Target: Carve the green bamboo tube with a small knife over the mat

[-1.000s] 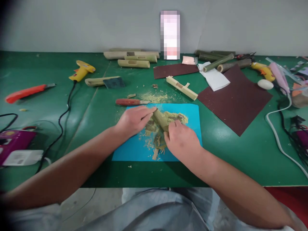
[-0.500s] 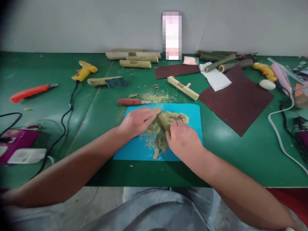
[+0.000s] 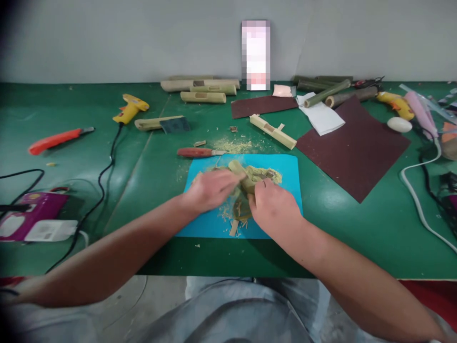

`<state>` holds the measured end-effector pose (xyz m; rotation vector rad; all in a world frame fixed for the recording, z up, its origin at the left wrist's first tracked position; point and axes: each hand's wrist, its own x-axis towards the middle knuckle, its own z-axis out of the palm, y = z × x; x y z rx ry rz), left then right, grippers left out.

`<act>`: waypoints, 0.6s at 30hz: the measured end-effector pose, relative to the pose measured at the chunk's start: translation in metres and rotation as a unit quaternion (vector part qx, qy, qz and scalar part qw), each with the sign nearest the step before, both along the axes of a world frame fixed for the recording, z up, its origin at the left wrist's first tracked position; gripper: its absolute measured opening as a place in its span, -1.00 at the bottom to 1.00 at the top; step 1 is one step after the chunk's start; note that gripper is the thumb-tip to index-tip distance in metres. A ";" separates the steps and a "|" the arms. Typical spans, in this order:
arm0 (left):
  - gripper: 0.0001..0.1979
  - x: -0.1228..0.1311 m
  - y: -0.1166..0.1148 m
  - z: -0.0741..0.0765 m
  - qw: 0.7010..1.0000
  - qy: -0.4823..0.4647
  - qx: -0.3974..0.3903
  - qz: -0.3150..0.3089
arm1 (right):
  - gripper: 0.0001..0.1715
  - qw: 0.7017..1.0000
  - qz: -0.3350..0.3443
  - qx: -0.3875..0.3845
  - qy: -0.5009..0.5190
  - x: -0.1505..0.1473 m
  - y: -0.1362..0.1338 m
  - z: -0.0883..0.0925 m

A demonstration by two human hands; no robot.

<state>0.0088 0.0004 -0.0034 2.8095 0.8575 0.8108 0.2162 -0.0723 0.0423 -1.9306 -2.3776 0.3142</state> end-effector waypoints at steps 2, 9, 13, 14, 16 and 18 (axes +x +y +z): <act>-0.65 -0.001 0.001 -0.001 0.999 -0.016 0.012 0.049 | -0.75 1.000 -0.002 -0.001 -0.003 0.000 0.000 0.001; -0.64 -0.001 -0.003 0.002 0.999 0.006 -0.014 0.044 | -0.75 1.000 0.003 -0.002 -0.004 -0.001 0.001 0.000; -0.61 0.004 -0.008 0.007 1.000 0.022 -0.015 -0.014 | -0.76 1.000 0.005 -0.004 -0.005 0.000 0.001 0.000; -0.60 0.005 -0.009 0.007 0.998 0.040 -0.021 -0.042 | -0.77 1.000 0.004 -0.007 -0.005 0.000 0.000 0.001; -0.61 0.004 -0.009 0.007 0.999 0.040 -0.020 -0.019 | -0.76 1.000 0.003 -0.007 -0.007 0.000 0.000 0.001; -0.62 0.002 -0.008 0.006 0.999 0.010 -0.002 0.037 | -0.75 1.000 0.003 -0.002 -0.009 -0.001 0.000 0.001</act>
